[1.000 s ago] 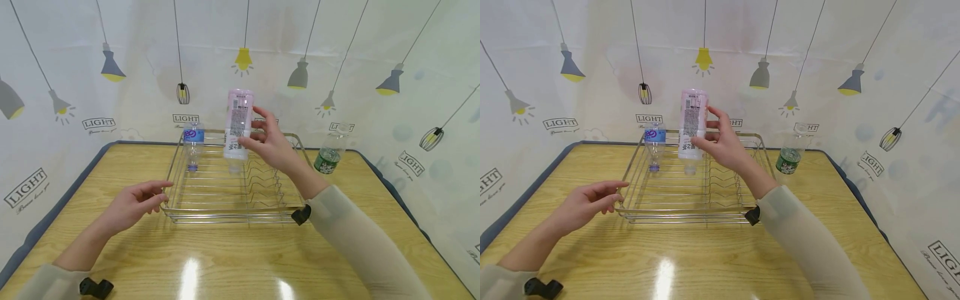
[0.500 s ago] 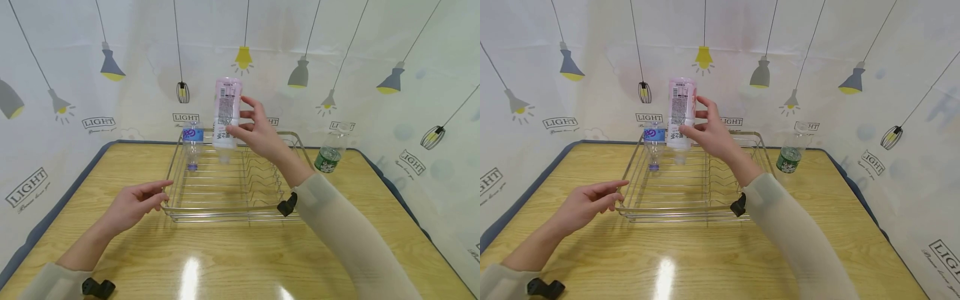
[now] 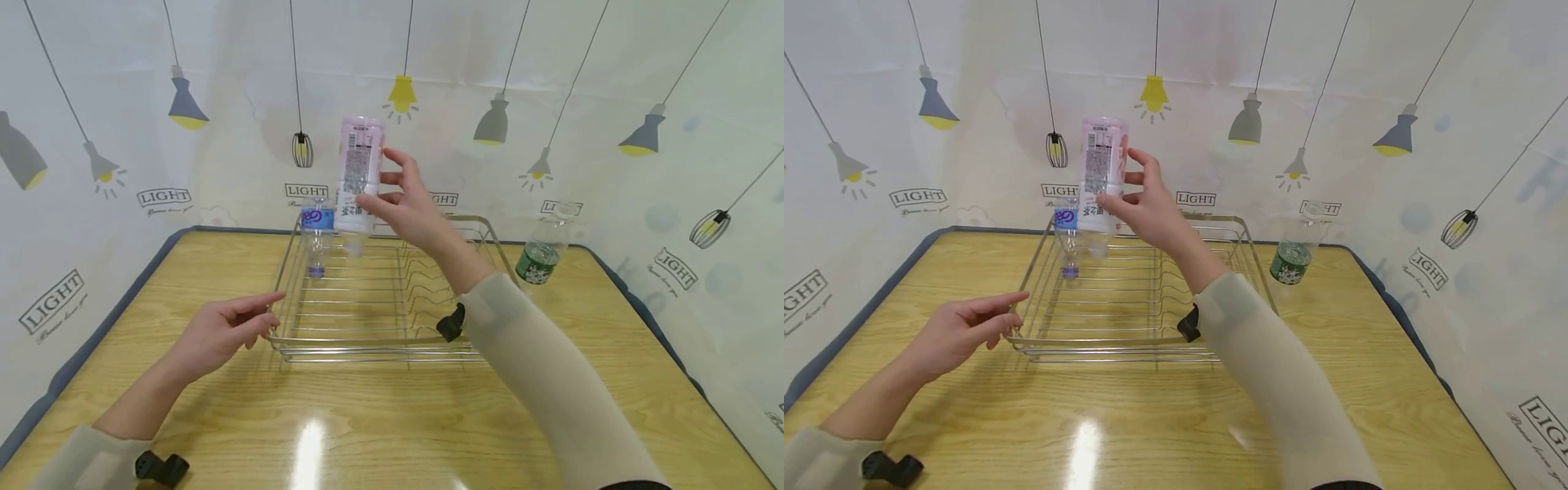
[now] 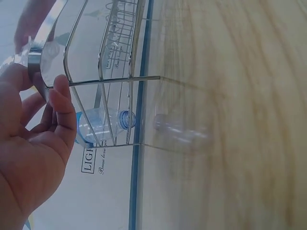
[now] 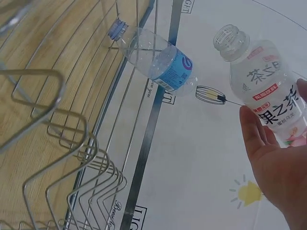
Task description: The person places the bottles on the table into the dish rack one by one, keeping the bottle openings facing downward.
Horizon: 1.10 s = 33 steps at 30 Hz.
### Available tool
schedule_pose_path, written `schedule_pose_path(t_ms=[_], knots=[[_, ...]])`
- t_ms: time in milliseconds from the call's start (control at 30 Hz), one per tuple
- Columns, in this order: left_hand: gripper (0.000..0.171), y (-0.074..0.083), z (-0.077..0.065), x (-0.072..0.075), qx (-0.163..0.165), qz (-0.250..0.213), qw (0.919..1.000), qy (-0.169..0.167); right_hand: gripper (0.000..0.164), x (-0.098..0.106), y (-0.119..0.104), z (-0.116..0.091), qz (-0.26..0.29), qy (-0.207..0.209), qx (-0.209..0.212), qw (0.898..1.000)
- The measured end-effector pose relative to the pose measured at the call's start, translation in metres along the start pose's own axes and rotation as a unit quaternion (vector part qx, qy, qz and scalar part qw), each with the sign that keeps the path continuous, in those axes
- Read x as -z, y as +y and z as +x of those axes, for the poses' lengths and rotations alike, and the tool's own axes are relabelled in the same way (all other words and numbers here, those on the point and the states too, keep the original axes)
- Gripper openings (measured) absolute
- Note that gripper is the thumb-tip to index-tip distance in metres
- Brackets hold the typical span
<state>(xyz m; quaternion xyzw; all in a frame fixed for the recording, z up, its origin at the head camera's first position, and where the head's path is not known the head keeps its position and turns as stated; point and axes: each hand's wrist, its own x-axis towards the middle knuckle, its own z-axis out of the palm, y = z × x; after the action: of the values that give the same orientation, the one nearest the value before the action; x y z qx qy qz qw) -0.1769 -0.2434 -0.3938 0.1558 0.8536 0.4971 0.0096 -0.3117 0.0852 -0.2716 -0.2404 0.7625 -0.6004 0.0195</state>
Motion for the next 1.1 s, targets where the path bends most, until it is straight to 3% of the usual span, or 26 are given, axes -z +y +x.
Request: schedule_pose_path(t_ms=[433,667,1100], knots=[[0.046,0.002,0.002,0.001,0.001,-0.024,0.9995,-0.019,0.096,-0.014,0.013,0.033,0.028,0.033,-0.008,0.999],[0.047,0.002,0.003,0.001,0.002,-0.036,0.999,-0.028,0.096,-0.019,0.033,0.049,0.035,0.057,-0.03,0.997],[0.048,0.003,0.002,0.003,0.003,-0.045,0.9985,-0.03,0.093,-0.019,0.064,0.05,0.051,0.092,-0.059,0.993]])
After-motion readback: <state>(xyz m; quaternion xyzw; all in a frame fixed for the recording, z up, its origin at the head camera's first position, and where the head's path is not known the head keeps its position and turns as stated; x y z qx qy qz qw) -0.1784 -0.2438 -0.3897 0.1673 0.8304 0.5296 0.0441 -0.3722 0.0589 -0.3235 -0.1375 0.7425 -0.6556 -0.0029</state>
